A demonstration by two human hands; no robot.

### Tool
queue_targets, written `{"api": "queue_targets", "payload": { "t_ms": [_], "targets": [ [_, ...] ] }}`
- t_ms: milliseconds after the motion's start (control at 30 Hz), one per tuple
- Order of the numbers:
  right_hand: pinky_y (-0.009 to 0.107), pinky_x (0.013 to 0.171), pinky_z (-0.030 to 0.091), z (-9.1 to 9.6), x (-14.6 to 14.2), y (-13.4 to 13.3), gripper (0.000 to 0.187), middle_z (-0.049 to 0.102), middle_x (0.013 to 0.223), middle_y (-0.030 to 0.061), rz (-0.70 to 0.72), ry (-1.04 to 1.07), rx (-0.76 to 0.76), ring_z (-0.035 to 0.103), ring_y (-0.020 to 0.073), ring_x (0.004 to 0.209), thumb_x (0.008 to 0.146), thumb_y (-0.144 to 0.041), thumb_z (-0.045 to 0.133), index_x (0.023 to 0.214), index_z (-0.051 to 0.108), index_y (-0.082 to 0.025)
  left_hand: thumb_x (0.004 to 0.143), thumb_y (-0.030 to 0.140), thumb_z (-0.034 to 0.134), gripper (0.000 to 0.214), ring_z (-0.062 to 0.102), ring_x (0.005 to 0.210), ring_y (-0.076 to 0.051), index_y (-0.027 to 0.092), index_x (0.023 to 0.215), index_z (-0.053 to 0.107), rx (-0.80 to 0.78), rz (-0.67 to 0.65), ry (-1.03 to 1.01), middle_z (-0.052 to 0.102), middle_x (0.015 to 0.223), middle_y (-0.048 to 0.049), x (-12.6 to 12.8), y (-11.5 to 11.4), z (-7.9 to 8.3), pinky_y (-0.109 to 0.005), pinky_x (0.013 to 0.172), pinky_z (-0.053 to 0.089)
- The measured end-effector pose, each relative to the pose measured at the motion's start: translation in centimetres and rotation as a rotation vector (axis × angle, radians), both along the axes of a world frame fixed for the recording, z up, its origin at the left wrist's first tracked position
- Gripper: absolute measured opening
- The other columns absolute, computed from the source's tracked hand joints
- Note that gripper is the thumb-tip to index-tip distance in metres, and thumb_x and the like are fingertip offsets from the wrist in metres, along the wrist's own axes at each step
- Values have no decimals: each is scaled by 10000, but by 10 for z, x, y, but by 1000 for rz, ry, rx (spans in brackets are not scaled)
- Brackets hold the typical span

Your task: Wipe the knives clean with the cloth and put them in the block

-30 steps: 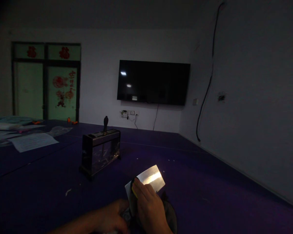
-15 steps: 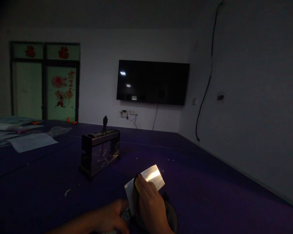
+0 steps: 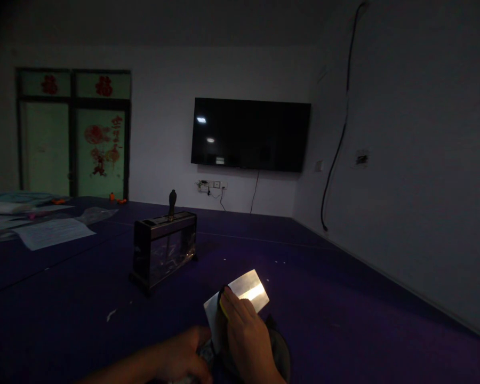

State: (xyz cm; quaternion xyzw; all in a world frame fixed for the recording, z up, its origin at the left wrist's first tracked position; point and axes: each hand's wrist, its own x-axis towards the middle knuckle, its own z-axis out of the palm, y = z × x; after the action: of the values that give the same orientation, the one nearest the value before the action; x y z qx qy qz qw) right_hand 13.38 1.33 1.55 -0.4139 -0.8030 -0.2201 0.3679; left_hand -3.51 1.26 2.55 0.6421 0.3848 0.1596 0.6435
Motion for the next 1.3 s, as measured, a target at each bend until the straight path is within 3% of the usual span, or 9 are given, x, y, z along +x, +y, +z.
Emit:
{"api": "queue_targets", "payload": {
  "t_ms": [333, 633, 1300],
  "targets": [
    [283, 839, 471, 1, -2, -2, 526, 499, 1236, 32, 40, -25, -58, 524, 160, 1014, 732, -17, 344, 1206, 480, -201, 392, 116, 678, 370, 450, 324, -86, 131, 727, 522, -69, -3, -115, 544, 453, 34, 1, 9, -17, -171, 314, 355],
    [287, 837, 470, 0, -4, -2, 531, 498, 1237, 24, 48, -7, -82, 520, 159, 1020, 740, -26, 351, 1217, 467, -228, 431, 94, 649, 413, 468, 339, -92, 150, 817, 516, -106, -60, -117, 549, 466, 44, -3, 12, -20, -154, 327, 329],
    [292, 868, 447, 1, -4, -3, 551, 481, 1255, 19, 60, -21, -102, 506, 156, 1040, 718, -11, 347, 1215, 469, -217, 431, 98, 627, 344, 485, 336, -101, 140, 752, 509, -86, -45, -135, 558, 468, 43, -2, 12, -21, -170, 325, 372]
  ]
}}
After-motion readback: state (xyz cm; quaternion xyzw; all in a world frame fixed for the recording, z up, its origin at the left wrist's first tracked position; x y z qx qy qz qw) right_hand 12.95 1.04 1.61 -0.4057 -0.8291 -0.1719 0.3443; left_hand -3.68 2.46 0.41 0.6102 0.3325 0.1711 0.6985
